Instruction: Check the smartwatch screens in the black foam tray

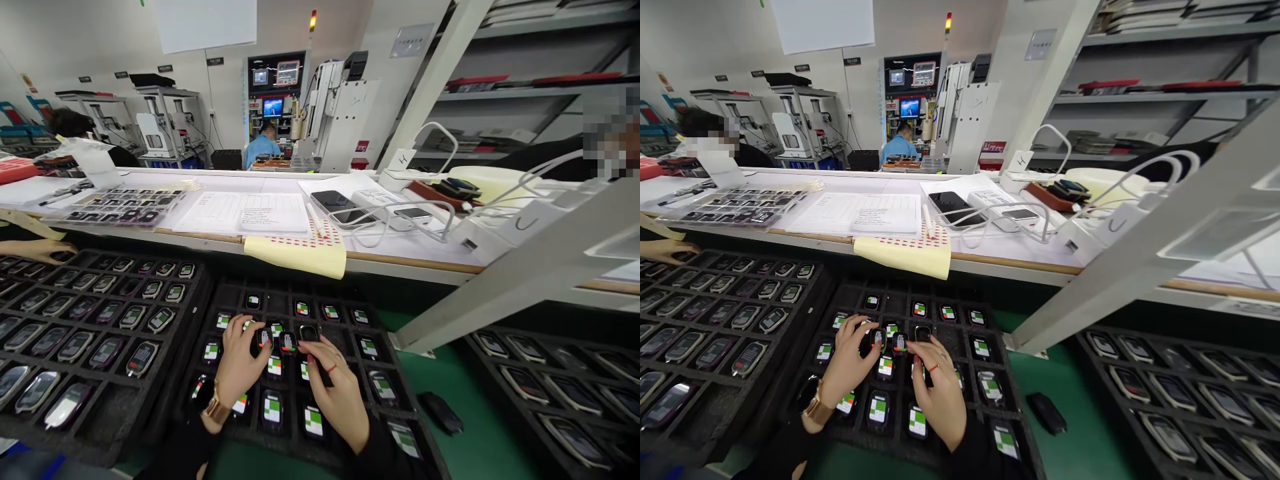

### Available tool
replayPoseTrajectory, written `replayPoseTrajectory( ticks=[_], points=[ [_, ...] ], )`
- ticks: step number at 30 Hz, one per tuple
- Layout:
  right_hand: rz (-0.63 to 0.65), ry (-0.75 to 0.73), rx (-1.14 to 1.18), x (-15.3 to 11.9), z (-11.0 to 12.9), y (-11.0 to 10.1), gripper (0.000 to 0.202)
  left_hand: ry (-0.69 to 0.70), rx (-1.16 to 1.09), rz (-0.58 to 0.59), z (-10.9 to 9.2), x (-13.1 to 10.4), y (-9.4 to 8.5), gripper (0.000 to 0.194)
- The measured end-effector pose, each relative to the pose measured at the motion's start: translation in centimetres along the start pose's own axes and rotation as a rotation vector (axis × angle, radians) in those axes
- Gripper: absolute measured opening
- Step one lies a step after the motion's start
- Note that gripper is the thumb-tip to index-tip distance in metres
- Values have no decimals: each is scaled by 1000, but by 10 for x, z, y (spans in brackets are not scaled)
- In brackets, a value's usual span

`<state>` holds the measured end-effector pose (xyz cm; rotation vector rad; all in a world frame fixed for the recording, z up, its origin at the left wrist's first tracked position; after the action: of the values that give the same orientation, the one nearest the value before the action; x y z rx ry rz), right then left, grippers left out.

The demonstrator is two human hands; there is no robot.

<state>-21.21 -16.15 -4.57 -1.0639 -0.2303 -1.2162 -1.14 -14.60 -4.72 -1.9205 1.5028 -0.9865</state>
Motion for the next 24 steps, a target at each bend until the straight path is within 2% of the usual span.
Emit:
replayPoseTrajectory(
  ticks=[6, 13, 20, 24],
  points=[
    [21, 30, -3, -2, -3, 1, 29, -62, 32, 45, 3, -2, 5, 30],
    [7, 25, -3, -3, -4, 2, 27, -41, 44, 18, 3, -2, 4, 28],
    [-30, -68, -48, -6, -5, 0, 23, -21, 90, -53, -4, -4, 4, 29],
    [27, -132, -61, -13, -13, 3, 35, -92, 18, -63, -5, -8, 6, 39]
  ],
)
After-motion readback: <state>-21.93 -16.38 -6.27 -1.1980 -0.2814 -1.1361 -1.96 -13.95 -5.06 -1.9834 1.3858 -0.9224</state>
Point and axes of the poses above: each hand's wrist, its own x-axis towards the middle knuckle, its own y-axis out of the palm, z = x × y, the point moved 3 cm from there along x, towards the middle knuckle, and after that the axes turned 4 degrees about z, right-handed, at the moved point
